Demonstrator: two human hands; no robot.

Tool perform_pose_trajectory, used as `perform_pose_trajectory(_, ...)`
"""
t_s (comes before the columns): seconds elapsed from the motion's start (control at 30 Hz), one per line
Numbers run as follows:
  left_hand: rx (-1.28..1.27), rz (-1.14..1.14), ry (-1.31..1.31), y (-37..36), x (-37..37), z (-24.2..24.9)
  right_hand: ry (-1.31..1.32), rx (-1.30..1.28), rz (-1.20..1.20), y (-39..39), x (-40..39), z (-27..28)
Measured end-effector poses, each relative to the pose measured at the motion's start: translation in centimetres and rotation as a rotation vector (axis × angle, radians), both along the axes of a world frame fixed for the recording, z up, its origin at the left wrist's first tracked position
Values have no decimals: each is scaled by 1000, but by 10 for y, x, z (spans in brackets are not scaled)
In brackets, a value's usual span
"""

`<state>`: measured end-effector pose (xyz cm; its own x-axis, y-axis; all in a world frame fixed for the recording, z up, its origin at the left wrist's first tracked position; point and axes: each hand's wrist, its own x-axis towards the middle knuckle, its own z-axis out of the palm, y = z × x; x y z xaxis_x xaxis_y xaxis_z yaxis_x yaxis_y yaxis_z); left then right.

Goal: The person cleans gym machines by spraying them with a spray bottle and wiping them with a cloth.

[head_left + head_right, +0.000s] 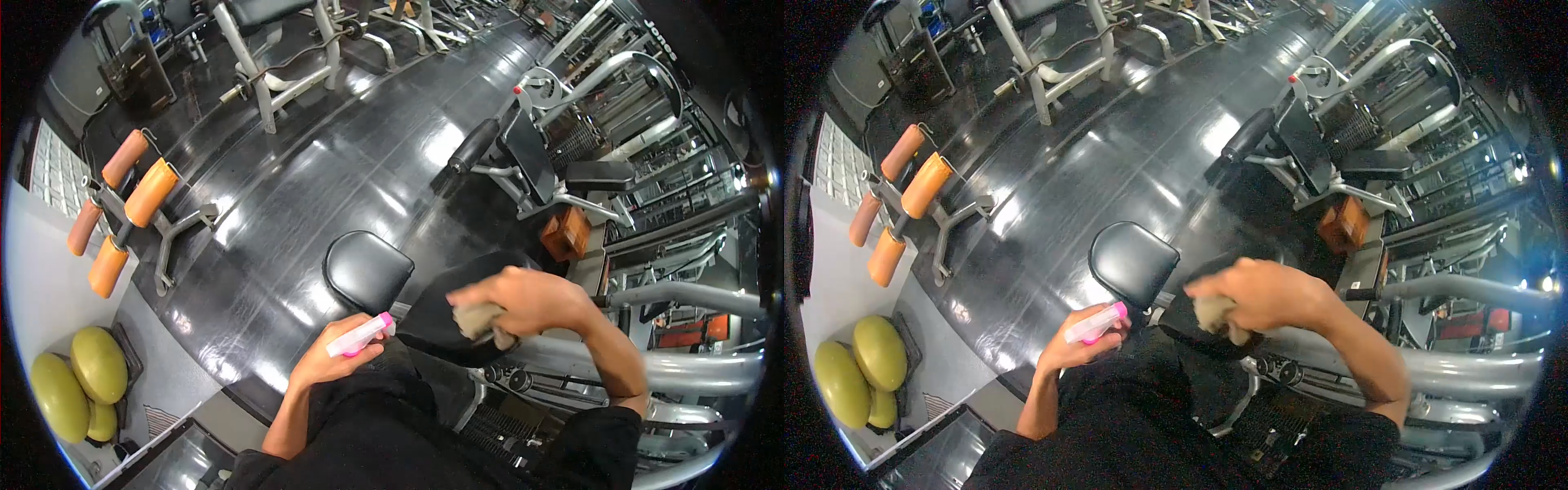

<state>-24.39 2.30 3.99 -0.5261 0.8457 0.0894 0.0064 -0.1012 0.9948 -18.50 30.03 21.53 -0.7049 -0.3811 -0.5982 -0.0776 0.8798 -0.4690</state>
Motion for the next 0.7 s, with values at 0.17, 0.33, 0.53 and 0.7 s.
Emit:
perform_pose_trajectory(0.17,345,153,-338,26,18,-12,379,-431,-638,-42,-3,-48)
perform_pose_trajectory(0.33,129,-17,-220,17,18,-25,511,-653,-813,-92,16,-96)
perform_pose_trajectory(0.53,225,89,-166,24,26,-13,932,-379,-778,-93,48,-84)
perform_pose_trajectory(0.7,-25,375,-212,33,52,-11,864,-240,-728,-129,79,-83)
